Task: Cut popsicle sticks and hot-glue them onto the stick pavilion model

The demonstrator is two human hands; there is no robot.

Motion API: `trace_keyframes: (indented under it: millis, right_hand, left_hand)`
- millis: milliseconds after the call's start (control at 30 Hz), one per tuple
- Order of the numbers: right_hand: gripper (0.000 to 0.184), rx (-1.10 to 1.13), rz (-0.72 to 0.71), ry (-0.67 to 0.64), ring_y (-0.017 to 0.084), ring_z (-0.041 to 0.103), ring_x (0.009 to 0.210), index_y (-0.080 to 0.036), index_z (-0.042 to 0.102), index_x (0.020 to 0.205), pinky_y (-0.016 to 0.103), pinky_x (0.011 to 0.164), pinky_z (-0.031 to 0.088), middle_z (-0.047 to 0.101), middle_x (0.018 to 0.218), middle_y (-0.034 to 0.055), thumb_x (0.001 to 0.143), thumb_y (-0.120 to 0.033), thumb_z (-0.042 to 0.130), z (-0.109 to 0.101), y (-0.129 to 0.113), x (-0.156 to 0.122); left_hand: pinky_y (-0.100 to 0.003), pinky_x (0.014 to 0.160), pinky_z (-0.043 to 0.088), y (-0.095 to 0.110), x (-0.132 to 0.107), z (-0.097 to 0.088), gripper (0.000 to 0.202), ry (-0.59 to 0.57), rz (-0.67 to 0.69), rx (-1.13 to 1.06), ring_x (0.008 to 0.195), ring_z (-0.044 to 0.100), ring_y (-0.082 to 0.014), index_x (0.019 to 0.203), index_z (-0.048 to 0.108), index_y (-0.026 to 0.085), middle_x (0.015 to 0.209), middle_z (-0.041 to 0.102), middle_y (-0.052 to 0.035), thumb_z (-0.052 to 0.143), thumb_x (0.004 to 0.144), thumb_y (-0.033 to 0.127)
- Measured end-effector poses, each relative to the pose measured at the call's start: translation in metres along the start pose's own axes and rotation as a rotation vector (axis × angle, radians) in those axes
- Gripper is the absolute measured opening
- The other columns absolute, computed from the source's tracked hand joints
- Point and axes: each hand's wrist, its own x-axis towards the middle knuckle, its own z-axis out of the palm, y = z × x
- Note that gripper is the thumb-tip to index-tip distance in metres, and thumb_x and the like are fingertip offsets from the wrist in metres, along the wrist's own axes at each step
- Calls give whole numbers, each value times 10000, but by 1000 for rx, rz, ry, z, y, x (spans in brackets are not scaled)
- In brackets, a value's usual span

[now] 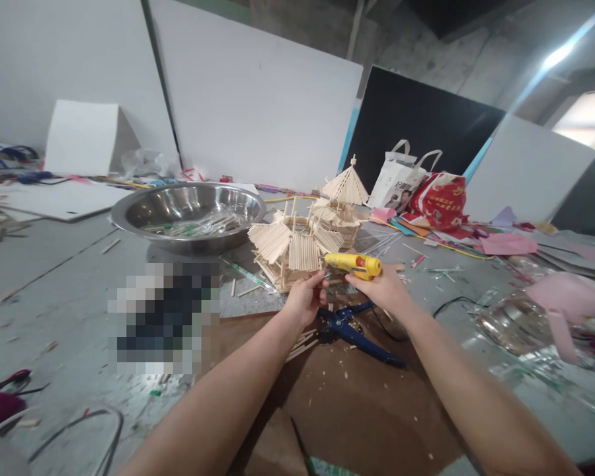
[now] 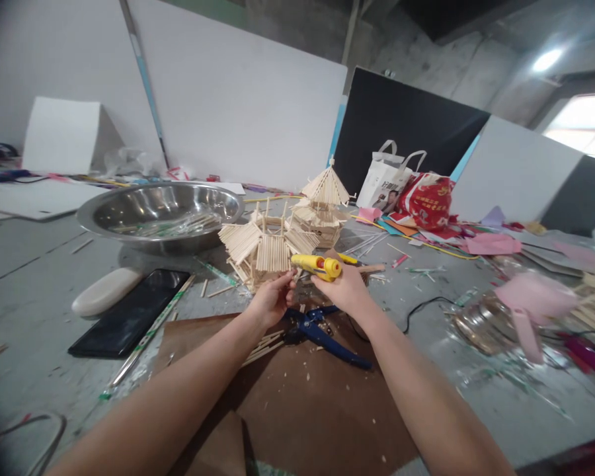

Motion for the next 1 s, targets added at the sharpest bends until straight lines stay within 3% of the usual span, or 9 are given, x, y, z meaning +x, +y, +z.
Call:
trace_keyframes:
  millis: [167,333,767,1000]
  right_hand:
    - [255,-126,-61,-15,222,601,836,-210,626,894,320,734,438,674,835,50,661,-297,569,0,4,3]
    - [293,-196,-26,-46,229,600,832,-195,607,932,324,731,433,669,863,65,672,-318,550,-3,-1,4]
    - [212,-383,11,-57,234,614,744,-196,633,764,282,611,407,672,745,67,690,-353,511,-5,-10,4]
    - [241,-453,18,-45,227,618,702,-195,618,776,264,547,382,670,718,65,692,-381,490,-6,-15,3]
  left_hand:
    - [-169,324,250,-1,0,1,123,4,9,9,312,379,-35,774,543,131,477,492,52,593,676,186]
    - [-172,325,247,-2,1,2,144,-5,15,13,314,377,-36,750,532,128,474,494,51,614,656,201]
    - [-165,323,247,-1,1,2,145,17,11,31,310,371,-33,740,520,133,469,490,52,614,653,200]
    - [-164,322,243,-1,0,2,94,20,3,33,314,369,-35,735,520,134,470,486,48,579,678,180]
